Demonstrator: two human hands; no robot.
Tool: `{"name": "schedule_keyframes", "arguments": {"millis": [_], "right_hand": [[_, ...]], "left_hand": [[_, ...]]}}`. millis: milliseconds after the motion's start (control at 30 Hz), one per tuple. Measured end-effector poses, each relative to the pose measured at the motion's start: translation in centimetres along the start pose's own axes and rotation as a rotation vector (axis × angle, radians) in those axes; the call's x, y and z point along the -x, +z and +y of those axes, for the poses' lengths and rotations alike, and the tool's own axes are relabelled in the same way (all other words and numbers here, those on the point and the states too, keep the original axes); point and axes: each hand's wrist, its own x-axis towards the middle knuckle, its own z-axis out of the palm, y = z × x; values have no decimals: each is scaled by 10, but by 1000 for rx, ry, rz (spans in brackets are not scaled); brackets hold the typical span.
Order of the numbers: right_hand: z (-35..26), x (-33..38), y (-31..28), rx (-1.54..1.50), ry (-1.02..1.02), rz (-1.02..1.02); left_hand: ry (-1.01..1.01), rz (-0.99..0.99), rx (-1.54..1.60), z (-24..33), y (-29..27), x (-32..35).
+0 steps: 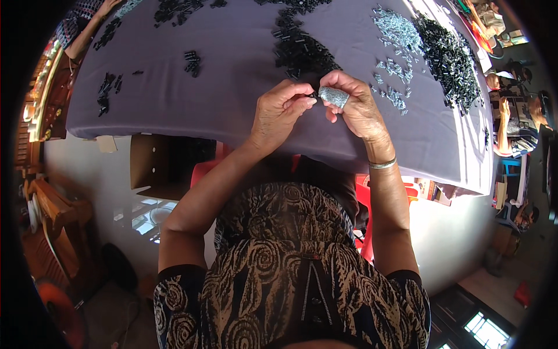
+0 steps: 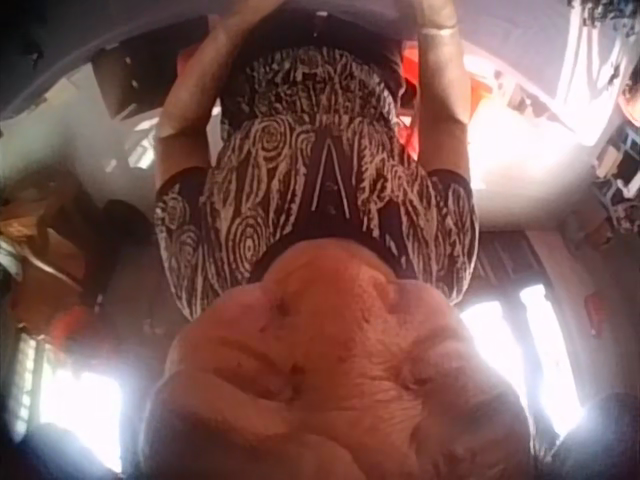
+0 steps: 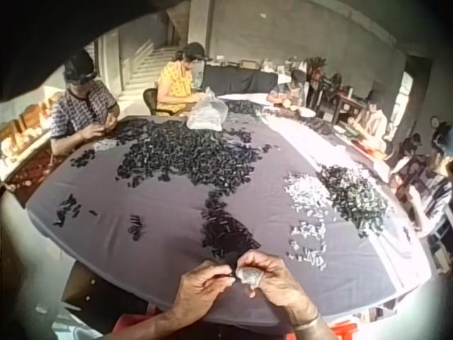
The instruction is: The person assembles small plastic components by hand, picking up plastic pieces, inserting small pins into them, and placing the assembled pieces on the table.
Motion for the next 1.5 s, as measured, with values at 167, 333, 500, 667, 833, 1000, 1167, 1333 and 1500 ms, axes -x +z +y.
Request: {"name": "schedule_keyframes", "arguments": {"millis": [167, 333, 500, 667, 833, 1000, 1167, 1333, 1500], "right_hand": [[5, -1, 1, -207, 17, -61], [5, -3, 6, -211, 71, -16], [3, -1, -4, -476, 41, 167], [-3, 0, -23, -96, -128, 431], [-2, 0, -24, 393, -117, 371], [7, -2, -16, 674, -248, 259], [4, -6, 4, 684, -288, 325], [0, -18, 17, 759, -344, 316], [-1, -36, 24, 927, -399, 250]], "left_hand": [[-3, 21, -32, 0, 1, 0], [-5, 11, -18, -1, 1, 1], [0, 18, 25, 4, 1, 0], [0, 293, 84, 6, -1, 0], [72, 348, -170, 6, -18, -5], [-13, 417, -108, 8, -29, -10], [-2, 443, -55, 1, -31, -11], [8, 443, -38, 0, -29, -12], [-8, 453, -42, 0, -30, -11]]}}
